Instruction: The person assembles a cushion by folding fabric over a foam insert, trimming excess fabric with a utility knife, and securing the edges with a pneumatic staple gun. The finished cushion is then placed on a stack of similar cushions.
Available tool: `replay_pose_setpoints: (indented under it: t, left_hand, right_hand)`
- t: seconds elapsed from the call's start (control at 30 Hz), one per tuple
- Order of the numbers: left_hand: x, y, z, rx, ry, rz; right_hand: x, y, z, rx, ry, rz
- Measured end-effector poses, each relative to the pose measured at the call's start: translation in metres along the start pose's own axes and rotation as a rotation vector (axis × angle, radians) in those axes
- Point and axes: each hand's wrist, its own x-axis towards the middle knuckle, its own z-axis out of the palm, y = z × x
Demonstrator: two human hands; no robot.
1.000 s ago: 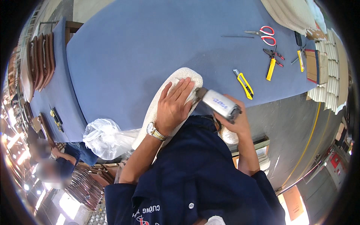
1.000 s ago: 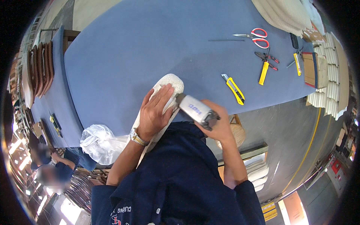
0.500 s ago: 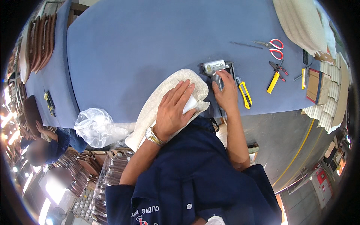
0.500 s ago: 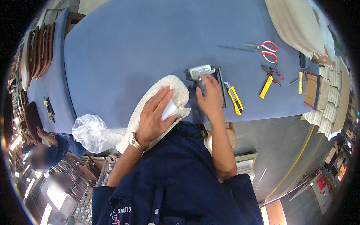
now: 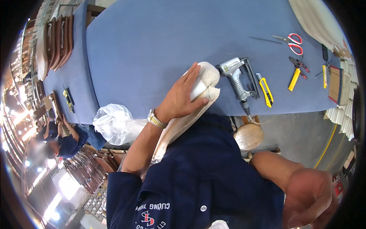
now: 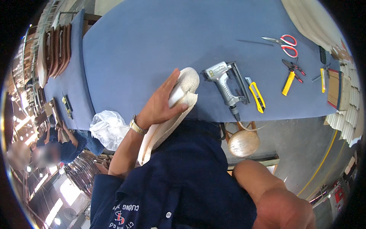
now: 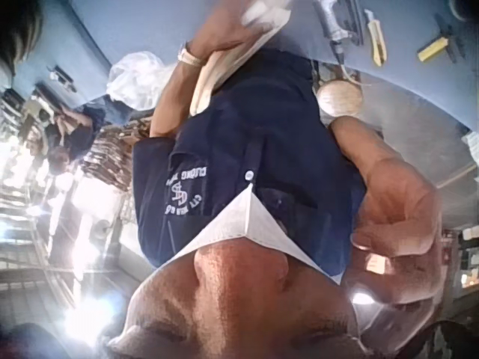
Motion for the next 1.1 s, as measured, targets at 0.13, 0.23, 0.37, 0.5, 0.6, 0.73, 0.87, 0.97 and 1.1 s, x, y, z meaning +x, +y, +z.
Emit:
replay_pose_setpoints:
  t: [0.13, 0.23, 0.37, 0.5, 0.6, 0.73, 0.87, 0.97, 1.1]
  left_hand:
    - [-0.019, 0.005, 0.010, -0.018, -0.050, -0.016]
    - [-0.030, -0.014, 0.006, -0.312, 0.143, -0.315]
    - [-0.047, -0.033, -0.001, -0.201, 0.074, -0.385]
    - [-0.042, -0.018, -0.003, -0.137, 0.043, -0.348]
    - [-0.045, 0.011, 0.006, -0.256, 0.090, -0.224]
    - [-0.060, 0.033, 0.010, -0.356, 0.077, -0.163]
    - [-0.121, -0.018, 0.004, -0.752, 0.258, -0.512]
    - [-0.190, -0.098, 0.010, -0.406, 0.526, -1.041]
    - [-0.290, -0.158, 0.094, -0.630, 0.339, -1.273]
  right_hand:
    - [0.004, 0.021, -0.003, 0.111, -0.135, -0.111]
    - [0.006, 0.036, -0.004, 0.213, -0.271, -0.127]
    - [-0.024, 0.059, -0.002, -0.194, 0.371, 0.239]
    - [-0.061, 0.132, -0.077, -0.806, -0.350, 0.857]
    - [-0.124, 0.160, -0.102, -1.018, -0.541, 0.915]
    - [-0.163, 0.162, -0.104, -0.543, -0.084, 1.299]
    - [-0.161, 0.157, -0.106, -0.458, 0.021, 1.512]
    - [-0.156, 0.178, -0.118, -0.253, 0.180, 1.750]
    - [-0.138, 0.190, -0.092, -0.134, 0.019, 1.716]
